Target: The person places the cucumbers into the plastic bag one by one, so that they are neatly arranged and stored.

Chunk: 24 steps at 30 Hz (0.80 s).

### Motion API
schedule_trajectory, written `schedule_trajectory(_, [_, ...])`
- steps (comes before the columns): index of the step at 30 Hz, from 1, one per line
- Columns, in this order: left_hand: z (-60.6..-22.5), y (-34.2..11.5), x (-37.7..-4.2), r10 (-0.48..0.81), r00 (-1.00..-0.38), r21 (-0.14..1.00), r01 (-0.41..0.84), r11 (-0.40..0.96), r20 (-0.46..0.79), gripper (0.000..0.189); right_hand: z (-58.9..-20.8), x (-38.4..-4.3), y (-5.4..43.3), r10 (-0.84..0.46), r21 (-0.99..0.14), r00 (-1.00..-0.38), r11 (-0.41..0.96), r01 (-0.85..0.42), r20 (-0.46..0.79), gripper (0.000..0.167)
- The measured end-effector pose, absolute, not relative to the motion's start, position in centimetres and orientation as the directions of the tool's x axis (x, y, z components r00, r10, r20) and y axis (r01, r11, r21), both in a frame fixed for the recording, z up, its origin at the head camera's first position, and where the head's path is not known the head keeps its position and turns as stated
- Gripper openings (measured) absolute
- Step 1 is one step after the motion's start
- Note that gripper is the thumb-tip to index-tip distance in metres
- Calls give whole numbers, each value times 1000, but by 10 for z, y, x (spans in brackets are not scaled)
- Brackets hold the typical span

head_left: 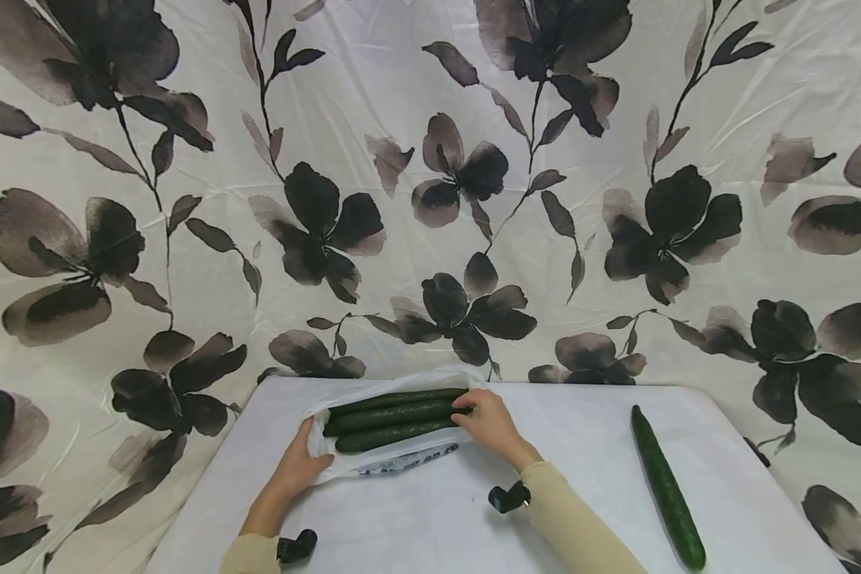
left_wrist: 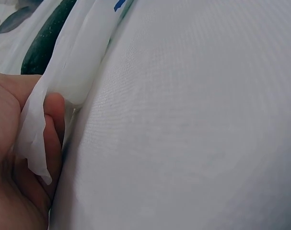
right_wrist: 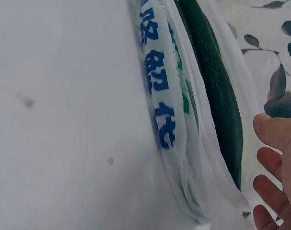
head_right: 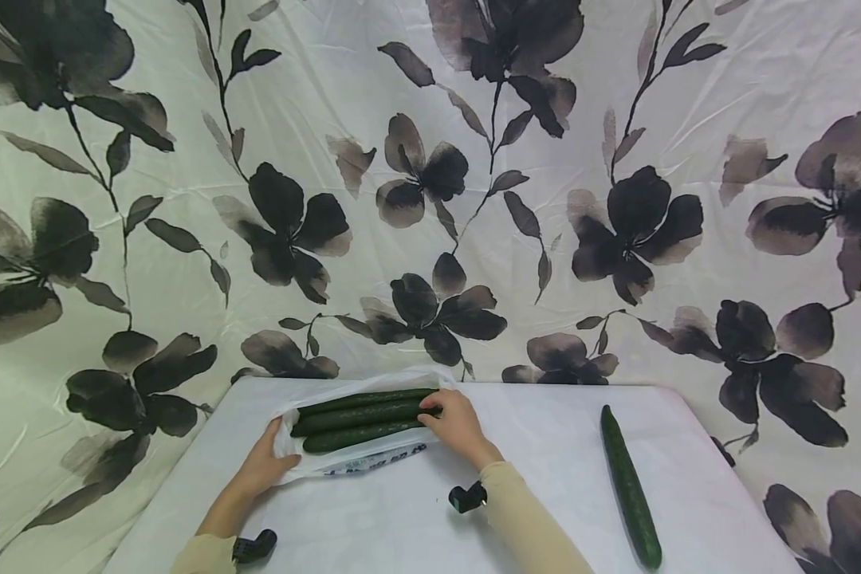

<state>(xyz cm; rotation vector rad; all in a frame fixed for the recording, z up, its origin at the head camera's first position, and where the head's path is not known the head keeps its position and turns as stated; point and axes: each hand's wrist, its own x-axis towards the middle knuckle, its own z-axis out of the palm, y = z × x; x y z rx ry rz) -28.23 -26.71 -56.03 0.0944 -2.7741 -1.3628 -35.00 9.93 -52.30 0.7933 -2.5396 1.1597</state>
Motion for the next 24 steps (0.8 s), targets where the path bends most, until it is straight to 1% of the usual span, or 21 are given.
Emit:
schedule_trajectory(4, [-562, -268, -288, -72, -997, 797, -23, 603, 26, 89, -513, -342, 117, -393, -620, -827, 548, -561, 401, 15])
schedule_trajectory(14, [-567, -271, -291, -78, -997, 808, -30, 589, 20, 92, -499, -321, 165, -429, -535, -829, 633, -560, 359, 10])
schedule_trajectory(20, [-567, -269, -288, -81, -997, 811, -47, 583, 0, 94, -496, -307, 199, -371, -524, -868, 693, -495, 329, 13])
schedule_trajectory(24, [-568, -268, -287, -84, -996, 810, -53, 583, -5, 94, -496, -300, 219, -341, -528, -879, 704, -474, 335, 13])
